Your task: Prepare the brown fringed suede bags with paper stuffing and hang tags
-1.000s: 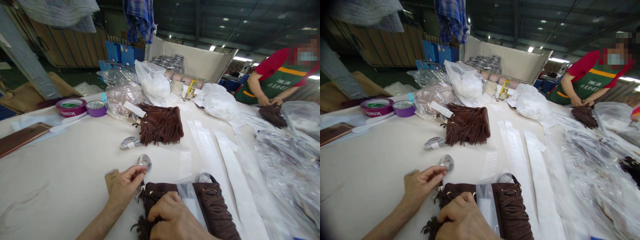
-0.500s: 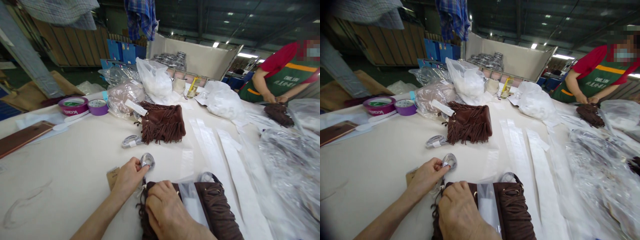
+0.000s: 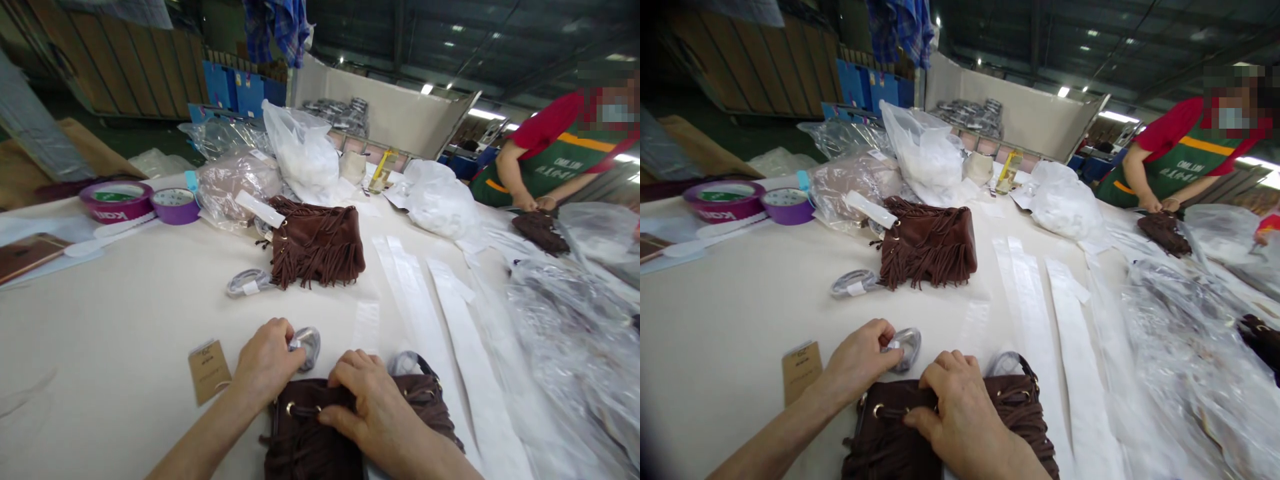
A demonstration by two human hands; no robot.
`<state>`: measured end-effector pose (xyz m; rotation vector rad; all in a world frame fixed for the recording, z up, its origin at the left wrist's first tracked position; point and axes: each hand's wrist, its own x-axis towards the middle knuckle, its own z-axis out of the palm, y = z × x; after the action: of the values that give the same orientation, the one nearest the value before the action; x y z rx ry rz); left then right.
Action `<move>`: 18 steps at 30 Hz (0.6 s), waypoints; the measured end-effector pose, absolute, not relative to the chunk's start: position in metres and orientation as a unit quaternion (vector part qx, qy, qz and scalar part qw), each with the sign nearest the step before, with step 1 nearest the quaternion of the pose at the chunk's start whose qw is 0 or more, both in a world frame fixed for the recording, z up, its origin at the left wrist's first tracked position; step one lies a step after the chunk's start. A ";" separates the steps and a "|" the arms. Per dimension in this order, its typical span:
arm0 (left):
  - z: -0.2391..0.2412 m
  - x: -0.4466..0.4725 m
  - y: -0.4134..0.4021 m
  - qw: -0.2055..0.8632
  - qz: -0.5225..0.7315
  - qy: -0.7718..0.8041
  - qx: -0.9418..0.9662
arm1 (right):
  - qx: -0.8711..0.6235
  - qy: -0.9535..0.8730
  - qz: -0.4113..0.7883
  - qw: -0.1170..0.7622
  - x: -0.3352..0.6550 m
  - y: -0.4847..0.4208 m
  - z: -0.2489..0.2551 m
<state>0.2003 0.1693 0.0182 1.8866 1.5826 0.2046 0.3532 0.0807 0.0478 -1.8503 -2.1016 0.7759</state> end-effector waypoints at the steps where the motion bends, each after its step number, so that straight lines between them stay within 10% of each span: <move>1: 0.019 0.201 0.167 0.332 0.078 0.598 0.725 | -0.621 -0.724 0.271 0.130 0.353 0.081 0.045; 12: 0.026 0.188 0.149 0.573 0.214 0.479 0.630 | -0.466 -0.788 0.022 0.401 0.356 0.073 -0.006; 18: 0.035 0.191 0.143 0.591 0.201 0.423 0.657 | -0.458 -0.829 0.018 0.320 0.365 0.065 0.011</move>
<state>0.1913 0.1433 0.0350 1.5291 0.9838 0.4678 0.3655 0.0646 0.0106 -1.2030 -2.1786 0.0473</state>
